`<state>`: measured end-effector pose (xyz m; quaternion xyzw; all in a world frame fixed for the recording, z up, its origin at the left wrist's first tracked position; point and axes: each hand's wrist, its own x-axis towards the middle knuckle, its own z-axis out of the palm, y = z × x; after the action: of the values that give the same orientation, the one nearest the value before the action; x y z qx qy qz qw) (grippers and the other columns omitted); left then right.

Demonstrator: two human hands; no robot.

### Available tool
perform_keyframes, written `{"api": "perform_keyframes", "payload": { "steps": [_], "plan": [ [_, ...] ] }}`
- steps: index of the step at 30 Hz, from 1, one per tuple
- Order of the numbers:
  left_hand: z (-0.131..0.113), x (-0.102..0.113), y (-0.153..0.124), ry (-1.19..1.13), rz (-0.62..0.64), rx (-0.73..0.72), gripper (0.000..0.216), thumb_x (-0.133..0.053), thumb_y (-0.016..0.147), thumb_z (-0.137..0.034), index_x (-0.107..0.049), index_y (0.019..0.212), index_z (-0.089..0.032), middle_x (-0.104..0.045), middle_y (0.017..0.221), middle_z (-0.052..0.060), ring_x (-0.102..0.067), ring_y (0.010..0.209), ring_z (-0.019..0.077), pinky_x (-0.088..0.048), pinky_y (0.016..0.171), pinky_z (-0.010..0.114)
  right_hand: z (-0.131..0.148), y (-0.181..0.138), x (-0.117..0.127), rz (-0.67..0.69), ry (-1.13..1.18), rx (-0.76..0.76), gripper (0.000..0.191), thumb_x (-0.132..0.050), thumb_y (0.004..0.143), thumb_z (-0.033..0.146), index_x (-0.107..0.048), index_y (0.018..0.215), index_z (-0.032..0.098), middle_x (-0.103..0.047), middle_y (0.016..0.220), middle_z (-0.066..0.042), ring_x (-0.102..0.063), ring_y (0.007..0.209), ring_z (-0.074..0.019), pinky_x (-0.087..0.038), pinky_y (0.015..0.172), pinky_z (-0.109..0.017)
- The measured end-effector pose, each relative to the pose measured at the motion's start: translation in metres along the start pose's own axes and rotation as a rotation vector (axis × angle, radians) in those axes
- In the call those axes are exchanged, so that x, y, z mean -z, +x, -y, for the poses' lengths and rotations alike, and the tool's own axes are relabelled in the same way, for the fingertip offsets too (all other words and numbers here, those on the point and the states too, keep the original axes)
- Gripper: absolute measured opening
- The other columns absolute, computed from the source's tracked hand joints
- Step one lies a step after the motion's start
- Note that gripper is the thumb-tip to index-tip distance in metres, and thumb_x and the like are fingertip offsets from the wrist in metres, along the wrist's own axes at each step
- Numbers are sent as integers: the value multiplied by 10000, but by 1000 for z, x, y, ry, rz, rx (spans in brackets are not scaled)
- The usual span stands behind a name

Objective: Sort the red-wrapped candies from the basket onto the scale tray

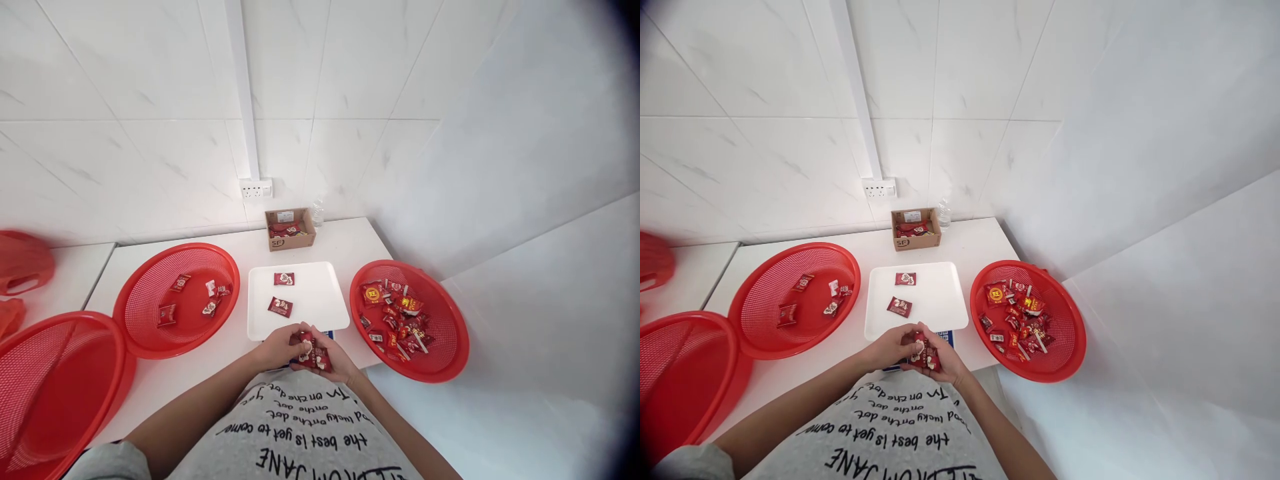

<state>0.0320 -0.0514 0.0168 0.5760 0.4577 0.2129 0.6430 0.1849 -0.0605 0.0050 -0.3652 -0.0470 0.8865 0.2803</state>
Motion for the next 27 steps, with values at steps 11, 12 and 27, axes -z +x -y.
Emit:
{"api": "perform_keyframes", "payload": {
  "steps": [11, 12, 27],
  "plan": [
    [8, 19, 11, -155, -250, 83, 259, -654, 684, -340, -499, 799, -168, -567, 684, -27, -547, 655, 129, -426, 635, 258, 4, 0, -7, -213, -444, 140, 229, -678, 710, 391, -595, 787, 192, -639, 797, -8, -593, 750, -121, -479, 619, -227],
    [10, 19, 13, -80, -254, 74, 244, -622, 716, -350, -506, 828, -167, -582, 702, -17, -557, 662, 133, -437, 631, 259, 6, 2, -8, -234, -514, 161, 229, -677, 706, 393, -595, 761, 186, -633, 774, -11, -581, 748, -120, -462, 597, -211],
    [38, 45, 42, 629, -366, -52, 481, -433, 758, -2, -530, 1205, -150, -517, 1279, 108, -275, 1321, 263, -145, 1092, 429, 36, 13, -11, -481, -472, 201, 228, -613, 754, 413, -591, 890, 231, -562, 838, -2, -512, 612, -76, -381, 456, -158]
  ]
}}
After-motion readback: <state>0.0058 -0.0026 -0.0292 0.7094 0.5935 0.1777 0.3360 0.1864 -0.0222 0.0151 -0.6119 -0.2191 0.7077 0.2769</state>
